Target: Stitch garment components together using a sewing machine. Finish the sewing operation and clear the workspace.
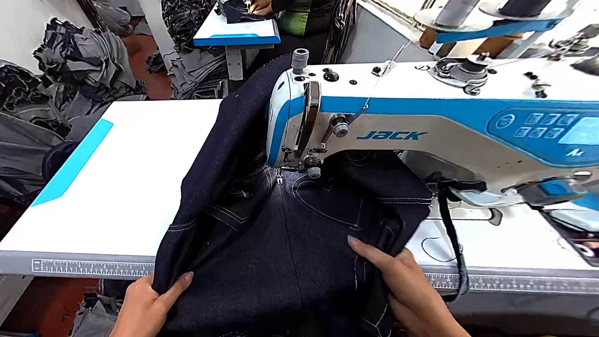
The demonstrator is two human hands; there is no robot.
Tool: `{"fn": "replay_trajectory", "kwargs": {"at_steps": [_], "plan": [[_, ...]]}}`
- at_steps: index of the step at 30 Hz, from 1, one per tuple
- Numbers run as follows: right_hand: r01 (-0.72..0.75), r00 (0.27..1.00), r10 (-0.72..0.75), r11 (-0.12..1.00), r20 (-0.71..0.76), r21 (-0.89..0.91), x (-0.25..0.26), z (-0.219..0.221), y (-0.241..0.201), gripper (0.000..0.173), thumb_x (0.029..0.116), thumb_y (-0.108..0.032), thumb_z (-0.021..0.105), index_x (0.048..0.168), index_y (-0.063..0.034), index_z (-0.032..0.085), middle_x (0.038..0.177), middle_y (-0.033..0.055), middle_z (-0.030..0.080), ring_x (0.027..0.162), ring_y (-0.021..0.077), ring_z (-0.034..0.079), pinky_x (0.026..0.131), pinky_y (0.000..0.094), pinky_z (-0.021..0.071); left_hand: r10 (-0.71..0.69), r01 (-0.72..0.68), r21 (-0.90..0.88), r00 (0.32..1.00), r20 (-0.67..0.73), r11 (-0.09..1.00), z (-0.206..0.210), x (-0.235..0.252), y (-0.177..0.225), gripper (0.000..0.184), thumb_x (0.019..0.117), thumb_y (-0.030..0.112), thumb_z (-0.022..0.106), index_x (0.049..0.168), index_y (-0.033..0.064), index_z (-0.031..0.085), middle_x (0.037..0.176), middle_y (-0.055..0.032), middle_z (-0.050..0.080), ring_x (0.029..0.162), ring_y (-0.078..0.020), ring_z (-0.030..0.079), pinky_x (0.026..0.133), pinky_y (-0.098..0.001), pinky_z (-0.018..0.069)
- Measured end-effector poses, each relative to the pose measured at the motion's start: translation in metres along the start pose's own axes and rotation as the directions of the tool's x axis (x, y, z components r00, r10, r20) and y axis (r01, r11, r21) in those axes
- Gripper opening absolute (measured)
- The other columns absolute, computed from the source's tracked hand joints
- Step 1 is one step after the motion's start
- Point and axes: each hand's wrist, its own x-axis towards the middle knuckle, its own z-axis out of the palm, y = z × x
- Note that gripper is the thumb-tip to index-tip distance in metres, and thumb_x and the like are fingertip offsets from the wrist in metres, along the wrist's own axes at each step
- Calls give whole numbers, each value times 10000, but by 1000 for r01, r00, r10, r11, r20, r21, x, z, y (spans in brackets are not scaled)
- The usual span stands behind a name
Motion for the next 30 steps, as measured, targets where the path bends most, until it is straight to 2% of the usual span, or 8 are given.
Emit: {"fn": "replay_trajectory", "kwargs": {"at_steps": [2, 3, 7, 13, 17, 20, 24, 30], "plan": [[169, 984, -179, 951, -17, -258, -2, -18, 16, 244, 774, -130, 777, 988, -68, 679, 818, -37, 744, 757, 48, 728, 693, 247, 628, 69, -69, 36, 998, 1, 997, -5, -9, 3, 415, 850, 446, 700, 849, 31, 719, 747, -62, 699, 737, -146, 696, 718, -446, 554], [205, 974, -226, 912, -18, -356, -6, -25, 21, 245, 774, -177, 786, 972, -79, 680, 810, -68, 731, 761, 11, 715, 706, 229, 617, 91, -91, 51, 996, 7, 995, -5, -12, 5, 405, 866, 424, 691, 836, 21, 717, 737, -82, 696, 724, -167, 694, 703, -464, 543], [177, 975, -221, 834, -22, -522, -20, -34, 16, 276, 818, -210, 789, 992, -32, 671, 822, -49, 707, 769, -36, 680, 744, 210, 582, 127, -129, 78, 992, 26, 989, -8, -11, 2, 390, 898, 397, 678, 839, 15, 723, 740, -96, 706, 724, -161, 700, 699, -444, 545], [213, 972, -234, 836, 24, -505, -13, -30, -3, 232, 832, -142, 780, 1004, -40, 661, 835, -82, 718, 786, -70, 682, 757, 167, 589, 157, -162, 113, 986, 54, 980, -15, 3, 9, 413, 921, 409, 668, 847, 7, 725, 748, -117, 712, 733, -185, 710, 699, -456, 546], [247, 959, -282, 814, 13, -526, 15, -20, -2, 241, 822, -233, 778, 982, -85, 676, 810, -103, 710, 753, -67, 681, 707, 160, 586, 141, -140, 142, 990, 1, 980, -7, 34, 14, 427, 884, 482, 640, 817, 68, 718, 700, -48, 671, 718, -159, 684, 666, -453, 520], [262, 952, -307, 802, 6, -537, 41, -14, -5, 223, 793, -269, 775, 945, -134, 683, 773, -112, 703, 721, -48, 684, 655, 179, 585, 147, -146, 146, 989, 4, 978, -6, 60, 23, 327, 892, 426, 669, 785, 118, 701, 663, 2, 642, 687, -140, 670, 634, -450, 510], [303, 943, -330, 796, 43, -524, 72, -4, -14, 100, 830, -185, 759, 886, -137, 691, 734, -67, 694, 665, 12, 676, 601, 242, 575, 96, -104, 155, 994, 59, 982, -10, 87, 42, 233, 948, 284, 712, 816, 91, 698, 674, -36, 642, 679, -198, 659, 636, -490, 500], [289, 946, -321, 778, 43, -558, 108, 17, -26, 130, 883, -149, 787, 906, -76, 681, 740, -1, 669, 658, 68, 643, 633, 323, 549, 11, -36, 215, 993, 115, 976, -10, 129, 71, 308, 1002, 300, 676, 877, 20, 701, 739, -142, 655, 761, -311, 661, 698, -579, 493]]}}
